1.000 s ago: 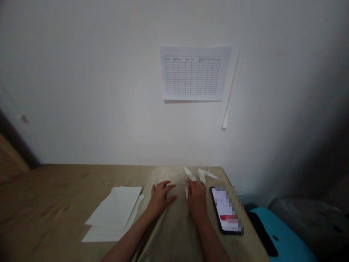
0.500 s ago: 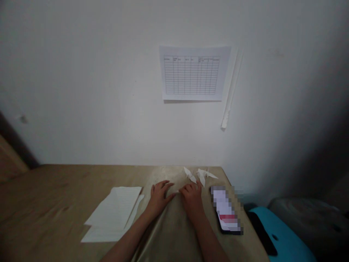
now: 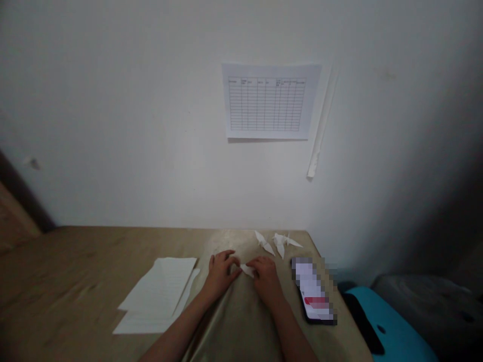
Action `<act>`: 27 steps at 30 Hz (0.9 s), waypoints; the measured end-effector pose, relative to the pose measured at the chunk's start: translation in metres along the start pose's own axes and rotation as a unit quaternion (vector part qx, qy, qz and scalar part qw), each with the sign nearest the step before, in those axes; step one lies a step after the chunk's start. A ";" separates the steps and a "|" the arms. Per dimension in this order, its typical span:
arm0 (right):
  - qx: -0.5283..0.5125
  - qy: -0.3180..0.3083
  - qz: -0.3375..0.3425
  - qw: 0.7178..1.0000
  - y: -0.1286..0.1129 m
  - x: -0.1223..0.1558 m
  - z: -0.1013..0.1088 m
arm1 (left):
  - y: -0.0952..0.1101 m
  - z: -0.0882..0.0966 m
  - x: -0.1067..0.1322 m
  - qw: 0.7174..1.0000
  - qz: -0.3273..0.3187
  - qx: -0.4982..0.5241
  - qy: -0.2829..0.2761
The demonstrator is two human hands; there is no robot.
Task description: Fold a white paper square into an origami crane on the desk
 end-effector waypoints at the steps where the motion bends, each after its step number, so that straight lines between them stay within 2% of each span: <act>1: 0.007 0.000 -0.010 1.000 0.001 0.000 0.001 | 0.000 0.000 0.000 1.000 0.001 0.000 -0.001; 8: 0.087 -0.023 -0.101 0.991 -0.001 0.003 0.003 | 0.000 -0.003 0.000 1.000 -0.009 0.000 0.000; 17: 0.091 -0.052 -0.110 0.988 -0.005 0.003 0.004 | 0.003 -0.006 0.002 0.999 -0.021 -0.017 -0.043; 24: 0.086 -0.042 -0.137 0.986 0.004 0.003 0.002 | 0.005 -0.005 0.003 0.996 -0.025 -0.033 -0.074; 27: 0.090 -0.032 -0.128 0.987 0.005 0.003 0.002 | 0.006 -0.005 0.004 0.997 -0.027 -0.025 -0.072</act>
Point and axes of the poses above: each hand's wrist, its own x-axis away from the middle knuckle, its own z-axis out of the back of the hand, y = z × x, the point moved 5 cm from there along -x, towards the middle knuckle, and after that the axes turned 6 degrees about -y, right-handed, at the moved point
